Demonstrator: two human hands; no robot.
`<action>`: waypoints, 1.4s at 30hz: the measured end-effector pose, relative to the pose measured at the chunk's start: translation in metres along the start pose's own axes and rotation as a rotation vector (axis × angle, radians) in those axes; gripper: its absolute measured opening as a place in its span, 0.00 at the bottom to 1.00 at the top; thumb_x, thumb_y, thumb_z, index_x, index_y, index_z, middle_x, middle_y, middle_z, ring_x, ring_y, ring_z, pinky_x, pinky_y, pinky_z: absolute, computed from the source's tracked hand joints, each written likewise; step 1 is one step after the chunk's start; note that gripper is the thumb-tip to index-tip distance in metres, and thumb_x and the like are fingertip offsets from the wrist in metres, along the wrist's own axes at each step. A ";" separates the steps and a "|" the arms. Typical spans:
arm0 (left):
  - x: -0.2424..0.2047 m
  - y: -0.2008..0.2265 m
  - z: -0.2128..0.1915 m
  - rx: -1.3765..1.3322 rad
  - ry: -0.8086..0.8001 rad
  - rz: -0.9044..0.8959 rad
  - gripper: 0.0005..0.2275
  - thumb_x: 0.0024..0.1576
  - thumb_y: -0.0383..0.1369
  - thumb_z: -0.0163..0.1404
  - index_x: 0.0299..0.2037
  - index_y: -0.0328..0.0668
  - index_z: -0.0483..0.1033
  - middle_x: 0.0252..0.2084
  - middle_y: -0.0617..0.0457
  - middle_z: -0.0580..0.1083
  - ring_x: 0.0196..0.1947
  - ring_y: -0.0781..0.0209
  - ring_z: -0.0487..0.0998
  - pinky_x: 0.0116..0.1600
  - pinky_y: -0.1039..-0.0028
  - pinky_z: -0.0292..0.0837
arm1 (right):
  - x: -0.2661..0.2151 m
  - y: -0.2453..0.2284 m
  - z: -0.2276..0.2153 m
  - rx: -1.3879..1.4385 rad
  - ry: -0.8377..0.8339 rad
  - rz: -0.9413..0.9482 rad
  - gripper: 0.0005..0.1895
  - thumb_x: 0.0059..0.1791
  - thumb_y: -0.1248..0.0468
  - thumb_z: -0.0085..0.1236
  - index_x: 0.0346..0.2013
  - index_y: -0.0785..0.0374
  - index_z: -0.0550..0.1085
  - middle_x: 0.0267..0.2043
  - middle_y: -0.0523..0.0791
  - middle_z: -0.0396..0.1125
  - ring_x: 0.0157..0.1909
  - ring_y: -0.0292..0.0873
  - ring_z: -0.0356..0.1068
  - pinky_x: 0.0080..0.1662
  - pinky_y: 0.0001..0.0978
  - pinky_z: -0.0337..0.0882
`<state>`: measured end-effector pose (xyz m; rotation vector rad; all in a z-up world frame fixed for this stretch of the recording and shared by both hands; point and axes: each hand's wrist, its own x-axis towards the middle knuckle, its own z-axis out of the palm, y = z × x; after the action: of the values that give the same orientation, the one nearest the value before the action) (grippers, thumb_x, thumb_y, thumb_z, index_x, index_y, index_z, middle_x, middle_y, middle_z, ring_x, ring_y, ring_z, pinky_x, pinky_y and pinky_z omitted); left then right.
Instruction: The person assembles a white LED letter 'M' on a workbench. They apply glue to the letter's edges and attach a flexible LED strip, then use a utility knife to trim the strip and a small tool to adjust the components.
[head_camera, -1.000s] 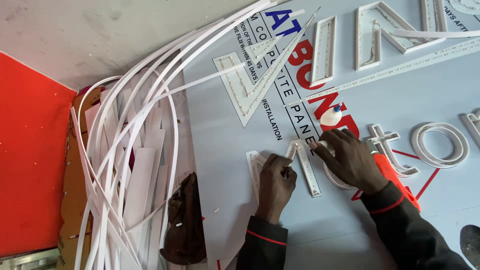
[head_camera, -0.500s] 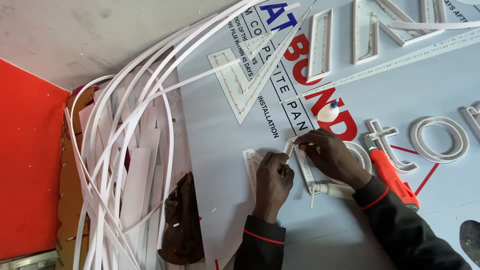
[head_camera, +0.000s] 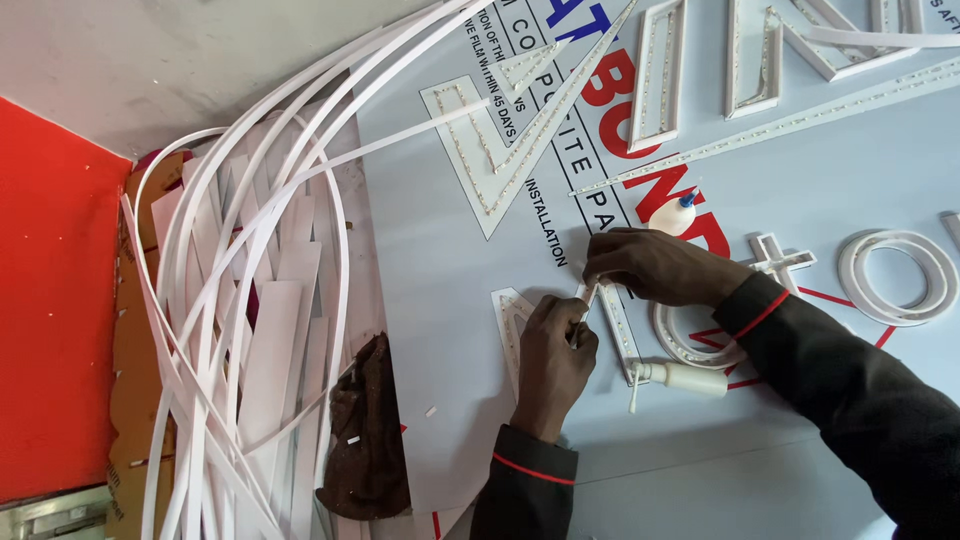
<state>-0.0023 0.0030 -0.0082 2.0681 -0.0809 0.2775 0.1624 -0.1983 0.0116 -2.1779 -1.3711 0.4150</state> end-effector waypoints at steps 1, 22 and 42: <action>0.000 0.000 0.000 0.000 0.001 -0.002 0.10 0.57 0.18 0.55 0.47 0.36 0.79 0.36 0.47 0.72 0.32 0.52 0.80 0.32 0.68 0.75 | 0.000 0.002 0.001 0.001 -0.001 -0.001 0.17 0.55 0.70 0.59 0.57 0.53 0.83 0.60 0.55 0.75 0.58 0.62 0.78 0.48 0.51 0.79; 0.001 -0.002 0.002 0.015 -0.022 -0.012 0.11 0.57 0.19 0.54 0.48 0.36 0.80 0.37 0.48 0.71 0.32 0.49 0.80 0.30 0.67 0.77 | -0.013 -0.005 0.011 0.176 0.235 -0.038 0.19 0.54 0.66 0.58 0.61 0.59 0.79 0.51 0.54 0.75 0.52 0.60 0.77 0.45 0.49 0.80; 0.000 -0.001 0.000 0.061 0.000 0.020 0.09 0.58 0.20 0.56 0.47 0.34 0.81 0.36 0.50 0.73 0.32 0.58 0.78 0.30 0.73 0.80 | -0.092 -0.100 0.020 -0.316 0.426 0.134 0.16 0.53 0.67 0.63 0.56 0.54 0.84 0.62 0.46 0.77 0.65 0.55 0.75 0.56 0.50 0.76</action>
<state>-0.0018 0.0033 -0.0093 2.1292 -0.0938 0.2956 0.0379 -0.2406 0.0513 -2.4350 -1.1128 -0.2298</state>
